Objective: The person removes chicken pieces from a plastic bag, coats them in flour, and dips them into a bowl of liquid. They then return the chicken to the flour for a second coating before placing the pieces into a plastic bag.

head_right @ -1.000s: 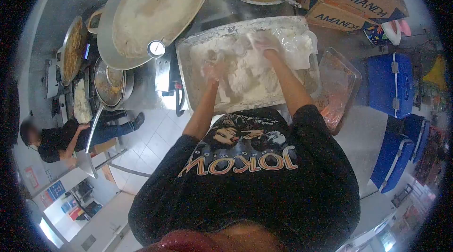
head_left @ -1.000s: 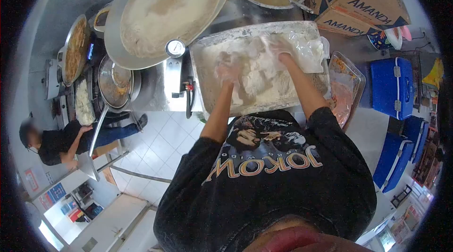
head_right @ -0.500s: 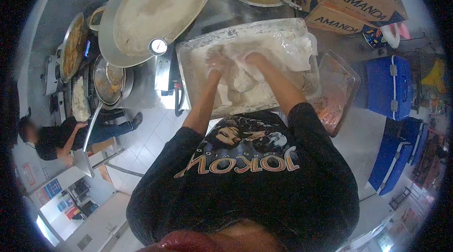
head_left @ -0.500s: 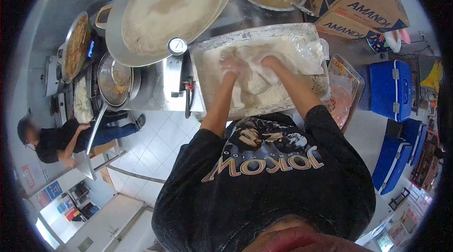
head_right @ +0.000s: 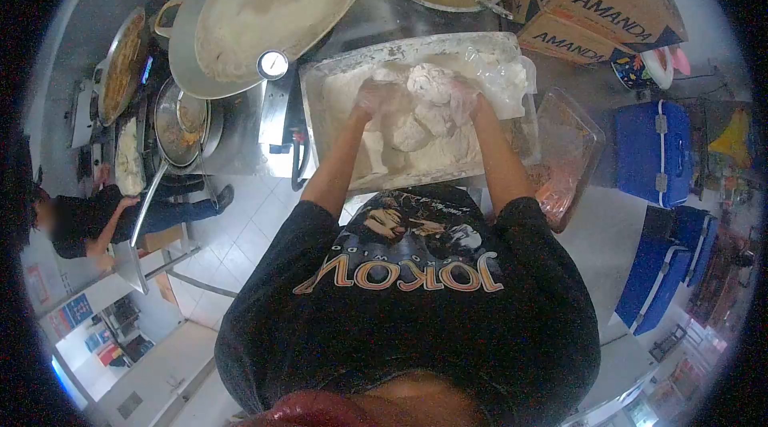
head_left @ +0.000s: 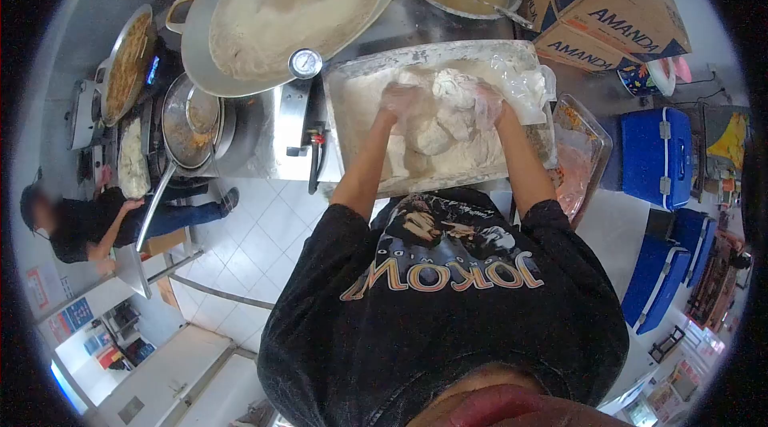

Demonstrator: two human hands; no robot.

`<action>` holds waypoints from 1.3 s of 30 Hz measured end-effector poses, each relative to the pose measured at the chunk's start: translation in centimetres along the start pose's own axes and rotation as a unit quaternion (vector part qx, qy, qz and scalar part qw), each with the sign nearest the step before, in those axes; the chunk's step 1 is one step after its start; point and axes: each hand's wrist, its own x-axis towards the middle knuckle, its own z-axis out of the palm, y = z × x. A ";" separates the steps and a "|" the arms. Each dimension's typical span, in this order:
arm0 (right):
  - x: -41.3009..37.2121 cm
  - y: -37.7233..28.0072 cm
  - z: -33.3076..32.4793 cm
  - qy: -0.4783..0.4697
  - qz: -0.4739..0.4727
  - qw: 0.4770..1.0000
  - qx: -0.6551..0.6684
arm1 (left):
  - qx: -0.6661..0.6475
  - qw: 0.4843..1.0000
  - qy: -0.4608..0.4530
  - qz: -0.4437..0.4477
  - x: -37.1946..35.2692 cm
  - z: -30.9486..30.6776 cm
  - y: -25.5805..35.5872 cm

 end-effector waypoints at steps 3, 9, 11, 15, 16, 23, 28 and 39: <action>2.8 -4.1 -0.9 0.045 0.150 0.971 0.180 | -0.470 0.861 0.009 -0.192 -1.1 -1.8 2.5; 3.2 -5.9 2.3 0.123 0.239 0.837 0.476 | -0.887 0.386 0.073 -0.245 -1.6 -4.7 10.5; 2.1 -4.5 2.8 0.074 0.080 0.948 0.299 | -0.860 0.407 0.099 -0.292 -1.5 -4.8 11.5; 1.9 -6.7 -0.5 0.074 -0.044 0.989 0.117 | -0.401 0.857 0.095 -0.309 -0.3 0.7 9.2; 2.4 -7.3 -0.6 0.089 0.037 0.976 0.196 | -0.264 0.921 0.036 -0.285 -0.7 1.1 7.8; 2.7 -2.4 0.5 -0.012 0.457 0.877 0.146 | -0.086 0.952 -0.102 -0.274 -6.7 3.2 5.0; 4.5 -1.8 -2.2 -0.006 0.444 0.896 0.015 | -0.073 0.919 -0.218 -0.320 -6.1 -0.9 10.8; 6.7 3.6 -4.5 -0.084 0.426 0.898 -0.068 | -0.052 0.930 -0.086 -0.352 3.2 16.2 3.3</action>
